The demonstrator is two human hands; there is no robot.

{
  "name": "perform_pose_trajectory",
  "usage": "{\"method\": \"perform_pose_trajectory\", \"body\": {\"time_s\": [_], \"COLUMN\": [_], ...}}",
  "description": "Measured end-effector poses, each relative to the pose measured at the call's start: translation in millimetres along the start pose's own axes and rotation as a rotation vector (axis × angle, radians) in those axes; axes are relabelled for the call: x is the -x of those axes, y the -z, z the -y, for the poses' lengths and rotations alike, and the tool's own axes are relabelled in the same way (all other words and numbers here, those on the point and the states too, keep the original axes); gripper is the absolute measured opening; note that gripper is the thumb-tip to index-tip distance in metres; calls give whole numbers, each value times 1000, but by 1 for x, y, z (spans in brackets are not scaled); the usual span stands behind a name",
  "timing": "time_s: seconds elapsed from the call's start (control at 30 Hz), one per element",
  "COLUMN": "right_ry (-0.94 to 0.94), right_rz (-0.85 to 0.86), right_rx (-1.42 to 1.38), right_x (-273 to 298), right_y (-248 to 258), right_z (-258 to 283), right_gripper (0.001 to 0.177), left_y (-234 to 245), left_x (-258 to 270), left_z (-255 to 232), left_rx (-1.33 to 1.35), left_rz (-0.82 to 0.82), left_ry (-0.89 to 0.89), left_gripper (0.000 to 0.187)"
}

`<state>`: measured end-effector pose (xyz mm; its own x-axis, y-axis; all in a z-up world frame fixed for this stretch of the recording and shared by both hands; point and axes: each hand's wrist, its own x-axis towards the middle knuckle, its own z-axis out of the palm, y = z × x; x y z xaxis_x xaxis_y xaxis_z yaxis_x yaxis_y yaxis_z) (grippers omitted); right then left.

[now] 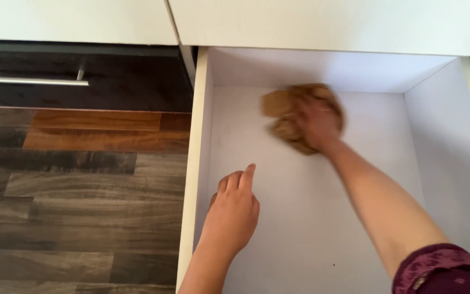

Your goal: Cleaning the inside surfaces of a large white drawer with a brown cloth.

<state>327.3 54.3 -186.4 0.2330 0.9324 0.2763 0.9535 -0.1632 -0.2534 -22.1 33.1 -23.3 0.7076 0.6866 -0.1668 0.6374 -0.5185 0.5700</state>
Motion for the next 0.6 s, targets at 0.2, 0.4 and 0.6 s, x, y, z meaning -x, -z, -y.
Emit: {"method": "perform_pose_trajectory", "body": {"time_s": [0.2,0.4,0.6], "right_ry": [-583,-791,-417], "right_rz": [-11,-115,-160], "right_rx": [103,269,116], "right_x": [83,105,47], "right_y": [65,39,-15], "right_z": [-125,-89,36], "right_gripper": [58,62,67], "left_y": [-2,-3,4], "left_x": [0,1,-2], "left_z": [-7,-6,-3], "left_rx": [-10,-20,-61], "left_rz": [36,2,-4], "left_ry": [1,27,110], "left_gripper": [57,56,55]}}
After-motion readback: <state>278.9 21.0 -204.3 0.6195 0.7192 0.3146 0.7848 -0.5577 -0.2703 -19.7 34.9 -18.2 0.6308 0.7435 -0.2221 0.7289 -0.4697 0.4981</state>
